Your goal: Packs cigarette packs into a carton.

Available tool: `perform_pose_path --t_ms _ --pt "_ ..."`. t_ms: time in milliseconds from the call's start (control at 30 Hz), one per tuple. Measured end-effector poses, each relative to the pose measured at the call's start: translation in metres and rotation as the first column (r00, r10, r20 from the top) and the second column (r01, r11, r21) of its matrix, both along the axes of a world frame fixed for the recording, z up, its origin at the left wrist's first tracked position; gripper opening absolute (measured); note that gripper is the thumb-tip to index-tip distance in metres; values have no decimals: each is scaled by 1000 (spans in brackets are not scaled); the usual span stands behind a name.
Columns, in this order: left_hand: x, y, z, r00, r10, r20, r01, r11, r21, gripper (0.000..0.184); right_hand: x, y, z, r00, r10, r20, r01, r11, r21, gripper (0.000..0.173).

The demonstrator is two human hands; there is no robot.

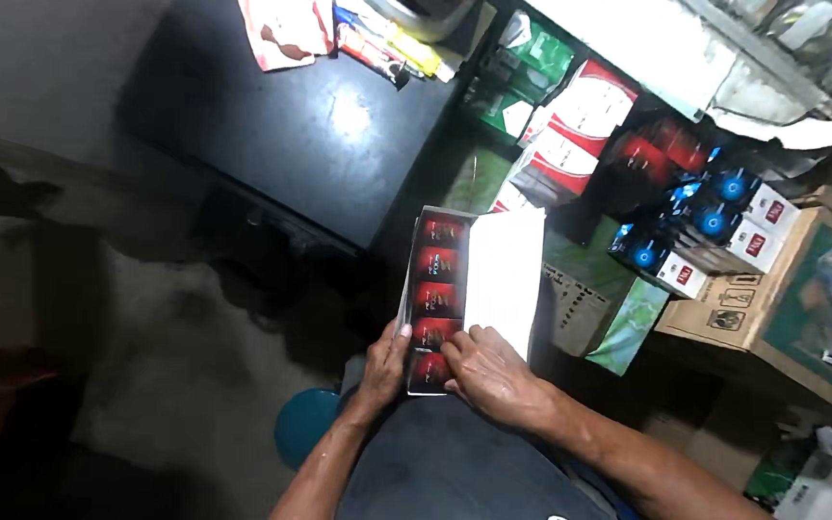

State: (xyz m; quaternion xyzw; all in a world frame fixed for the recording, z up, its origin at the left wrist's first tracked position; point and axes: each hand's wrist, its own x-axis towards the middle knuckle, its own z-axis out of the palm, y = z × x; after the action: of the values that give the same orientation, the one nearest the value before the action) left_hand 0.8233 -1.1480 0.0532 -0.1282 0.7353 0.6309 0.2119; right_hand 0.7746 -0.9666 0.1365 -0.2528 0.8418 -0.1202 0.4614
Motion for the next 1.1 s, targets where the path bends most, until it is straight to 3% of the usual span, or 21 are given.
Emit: perform_pose_path --t_ms 133,233,333,400,500,600,733,933,1100 --pt "-3 0 -1 1000 5 -31 -4 1000 29 44 6 1 -8 999 -15 -36 12 997 -72 39" --pt "-5 -1 -2 999 -28 -23 29 997 68 45 3 6 -10 989 -130 -70 120 984 -129 35" --pt "-6 -2 -4 999 -52 -11 53 995 89 49 5 14 -28 861 -379 -339 294 915 -276 30" --pt "-5 -2 -4 996 -83 -33 85 992 96 52 1 17 -36 759 -505 -410 415 861 -293 41" --pt "0 0 -9 992 -120 -48 125 985 121 56 -12 10 -25 755 -599 -265 600 795 -86 59" --pt "2 3 -14 993 -110 -35 114 981 155 56 -21 1 -16 755 -647 -105 655 752 79 63" --pt "2 1 -16 993 -107 -53 115 981 157 57 -20 1 -23 682 -723 -111 730 682 46 60" --pt "-1 1 -15 980 -197 7 194 971 143 61 -22 -3 -27 601 -795 -85 800 598 53 69" --pt "-4 7 -13 942 -327 83 331 942 -47 62 -8 -8 -33 471 -865 -171 840 499 -211 70"
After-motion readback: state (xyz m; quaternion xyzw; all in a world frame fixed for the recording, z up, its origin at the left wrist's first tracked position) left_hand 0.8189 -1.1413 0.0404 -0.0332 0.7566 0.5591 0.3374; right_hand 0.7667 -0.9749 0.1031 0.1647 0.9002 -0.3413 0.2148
